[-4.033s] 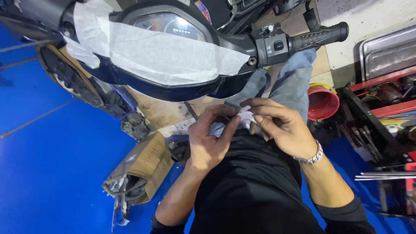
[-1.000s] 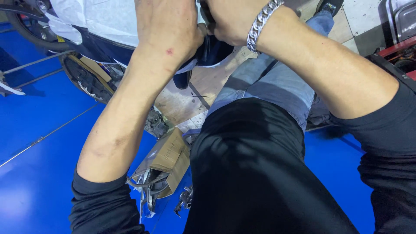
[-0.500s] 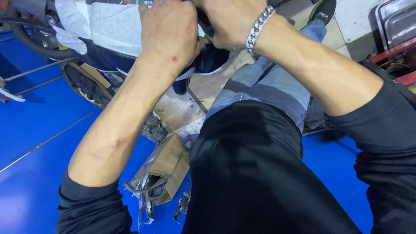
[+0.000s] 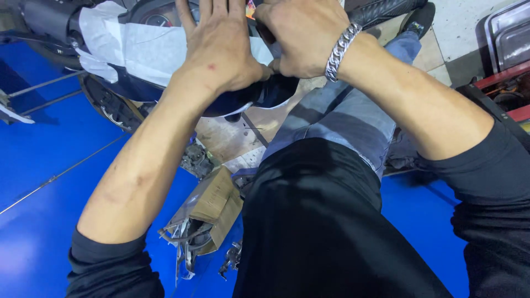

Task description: Applying masking tape to the handlebars and instrument panel of a motorcycle.

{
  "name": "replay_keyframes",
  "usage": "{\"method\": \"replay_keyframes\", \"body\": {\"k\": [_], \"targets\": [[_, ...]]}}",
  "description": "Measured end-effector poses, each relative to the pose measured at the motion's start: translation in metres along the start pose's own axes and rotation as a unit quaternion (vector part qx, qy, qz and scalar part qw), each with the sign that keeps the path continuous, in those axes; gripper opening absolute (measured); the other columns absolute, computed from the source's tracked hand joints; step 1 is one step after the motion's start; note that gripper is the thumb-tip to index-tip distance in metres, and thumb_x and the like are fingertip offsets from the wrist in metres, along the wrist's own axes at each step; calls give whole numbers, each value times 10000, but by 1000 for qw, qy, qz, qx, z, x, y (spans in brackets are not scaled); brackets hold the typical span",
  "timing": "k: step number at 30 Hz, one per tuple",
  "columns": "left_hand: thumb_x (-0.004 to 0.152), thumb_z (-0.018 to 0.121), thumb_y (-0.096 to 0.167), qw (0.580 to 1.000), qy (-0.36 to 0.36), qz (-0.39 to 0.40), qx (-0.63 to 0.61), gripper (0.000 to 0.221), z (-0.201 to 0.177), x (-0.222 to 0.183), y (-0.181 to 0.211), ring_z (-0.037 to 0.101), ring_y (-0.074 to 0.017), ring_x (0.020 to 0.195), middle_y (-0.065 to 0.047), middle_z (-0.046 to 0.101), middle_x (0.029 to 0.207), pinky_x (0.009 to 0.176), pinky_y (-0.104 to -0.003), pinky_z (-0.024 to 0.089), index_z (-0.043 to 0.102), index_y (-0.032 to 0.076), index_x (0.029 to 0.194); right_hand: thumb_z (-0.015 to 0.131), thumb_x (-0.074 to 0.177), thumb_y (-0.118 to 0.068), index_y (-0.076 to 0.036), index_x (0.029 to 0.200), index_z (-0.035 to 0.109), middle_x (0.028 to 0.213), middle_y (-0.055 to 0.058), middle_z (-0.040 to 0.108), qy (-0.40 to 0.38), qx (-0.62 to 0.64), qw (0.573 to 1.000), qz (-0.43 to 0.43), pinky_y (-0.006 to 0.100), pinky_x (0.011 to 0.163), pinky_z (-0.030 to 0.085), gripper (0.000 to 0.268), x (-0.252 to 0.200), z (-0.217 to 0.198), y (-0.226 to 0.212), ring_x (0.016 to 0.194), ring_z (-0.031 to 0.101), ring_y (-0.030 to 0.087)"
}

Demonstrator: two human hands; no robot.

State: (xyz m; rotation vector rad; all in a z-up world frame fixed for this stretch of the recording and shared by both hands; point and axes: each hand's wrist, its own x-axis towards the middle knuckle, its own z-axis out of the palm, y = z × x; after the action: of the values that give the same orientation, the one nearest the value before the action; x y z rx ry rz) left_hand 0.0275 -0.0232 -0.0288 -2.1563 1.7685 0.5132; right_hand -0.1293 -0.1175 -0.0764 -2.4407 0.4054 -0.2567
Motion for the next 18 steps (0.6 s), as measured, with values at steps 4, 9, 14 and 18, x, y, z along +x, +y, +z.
{"method": "replay_keyframes", "body": {"k": [4,9,14,18], "targets": [[467,942,458,1000,-1,-30,-4,1277,4,-2,9,286,-519,1402,-314,445,1490,1095,-751,25,389,-46,1501,823,605,-192,-98,925,718,923,68,709,17,10,1000,-20,447,591,537,350,-4,-3,1,708,677,337],[467,949,460,999,-14,2,-40,946,-3,6,5,343,-493,1343,-220,568,1339,978,-877,-8,623,-4,1224,894,605,-349,-138,854,708,844,25,703,-4,-22,1000,-16,411,644,550,376,0,0,3,702,685,275],[463,958,512,989,-142,5,46,695,-10,30,7,473,-455,1278,-129,708,1142,935,-959,107,760,144,1019,865,592,-319,-144,825,678,814,33,704,-19,-6,1000,-7,438,578,535,346,5,4,9,644,674,319],[423,955,511,987,-147,0,69,894,-2,26,11,495,-457,1263,-171,687,1204,945,-958,44,704,36,1138,881,596,-408,-157,802,684,839,18,683,-7,-13,1000,1,446,609,525,379,0,7,8,658,661,312]]}}
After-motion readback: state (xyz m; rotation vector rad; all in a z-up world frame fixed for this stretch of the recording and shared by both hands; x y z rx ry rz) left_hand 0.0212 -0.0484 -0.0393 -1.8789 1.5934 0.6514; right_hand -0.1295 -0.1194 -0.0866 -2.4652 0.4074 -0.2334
